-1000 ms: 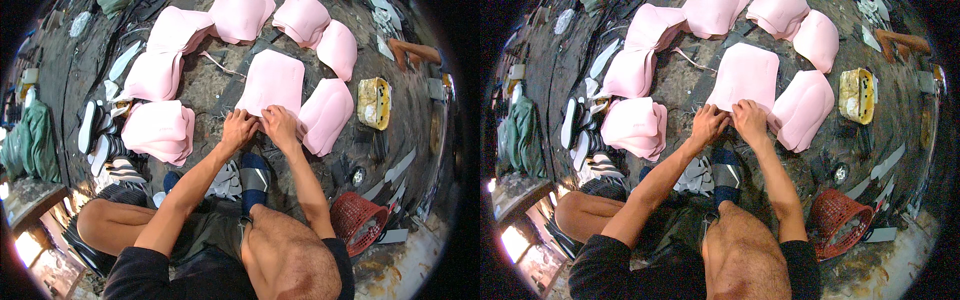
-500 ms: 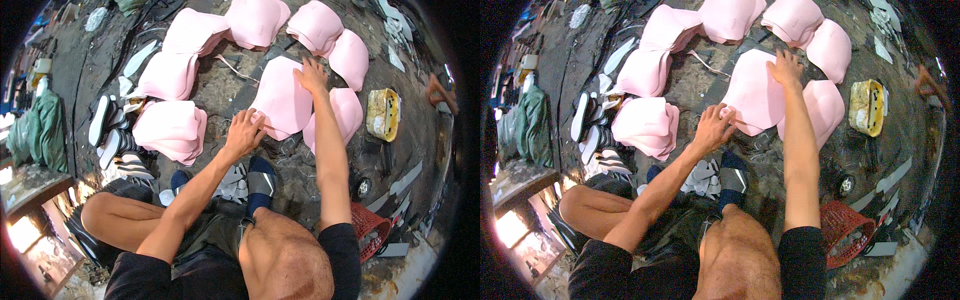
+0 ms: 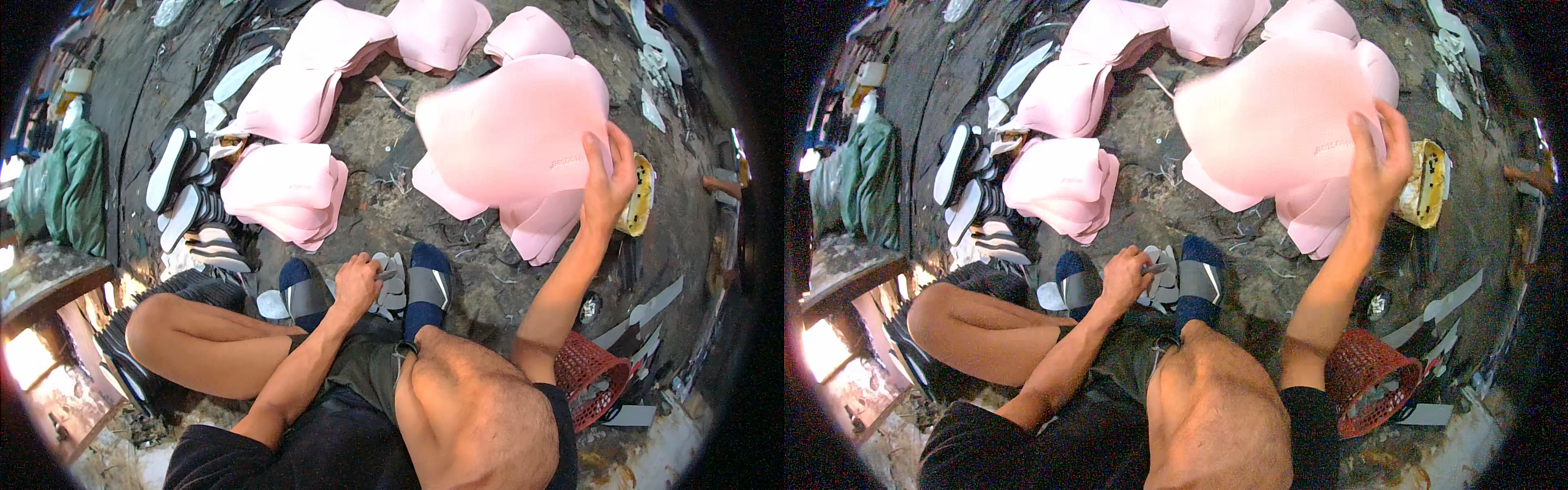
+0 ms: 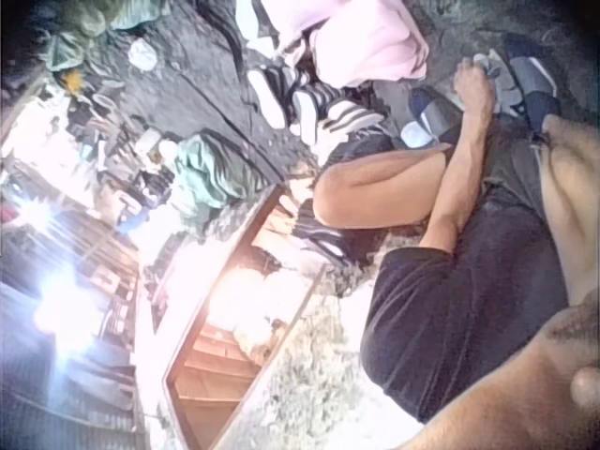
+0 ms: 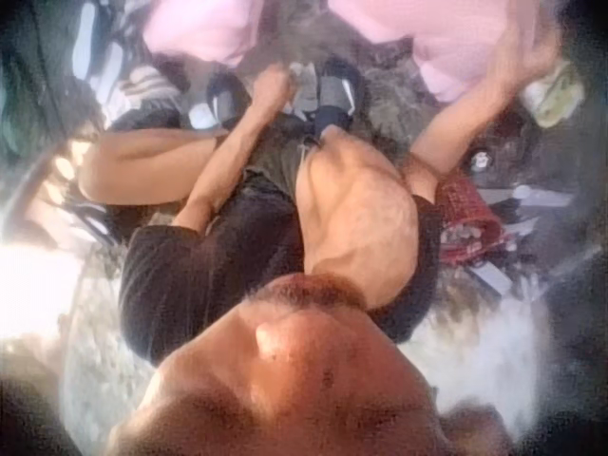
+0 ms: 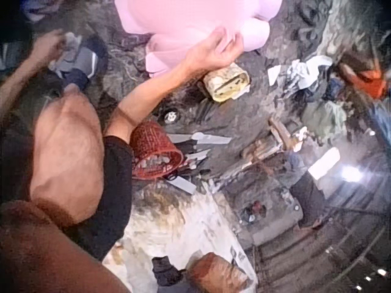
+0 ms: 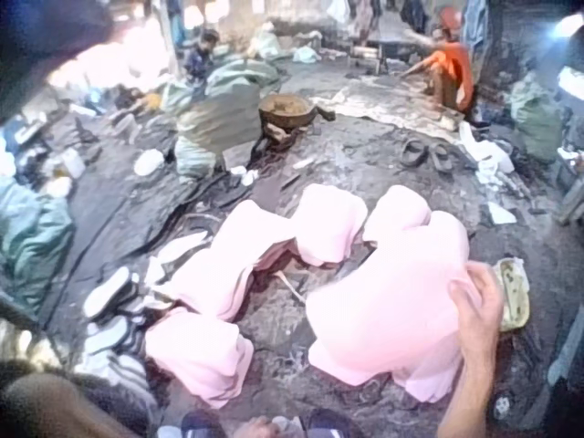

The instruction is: The person sits on the floor and repeatedly trims the edges of pink fabric pieces using a small blade. They pick up each piece, trim its edges, and place it back into a circular arrangement on the floor.

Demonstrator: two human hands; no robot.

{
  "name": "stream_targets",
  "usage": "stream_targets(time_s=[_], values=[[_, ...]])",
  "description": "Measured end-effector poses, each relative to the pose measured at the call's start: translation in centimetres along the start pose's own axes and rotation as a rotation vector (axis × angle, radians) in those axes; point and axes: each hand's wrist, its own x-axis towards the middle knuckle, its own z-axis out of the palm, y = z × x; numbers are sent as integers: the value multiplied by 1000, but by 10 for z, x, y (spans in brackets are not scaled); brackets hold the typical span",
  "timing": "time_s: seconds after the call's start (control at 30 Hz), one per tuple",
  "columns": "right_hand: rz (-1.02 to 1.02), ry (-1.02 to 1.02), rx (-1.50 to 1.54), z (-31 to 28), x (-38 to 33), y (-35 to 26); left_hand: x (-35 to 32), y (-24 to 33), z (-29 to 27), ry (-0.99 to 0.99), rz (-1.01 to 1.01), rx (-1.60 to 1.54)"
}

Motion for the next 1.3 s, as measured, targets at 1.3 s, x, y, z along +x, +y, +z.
stream_targets(time_s=[1.3], values=[[-153,-486,-511,84,-97,118,211,40,18,354,596,78]])
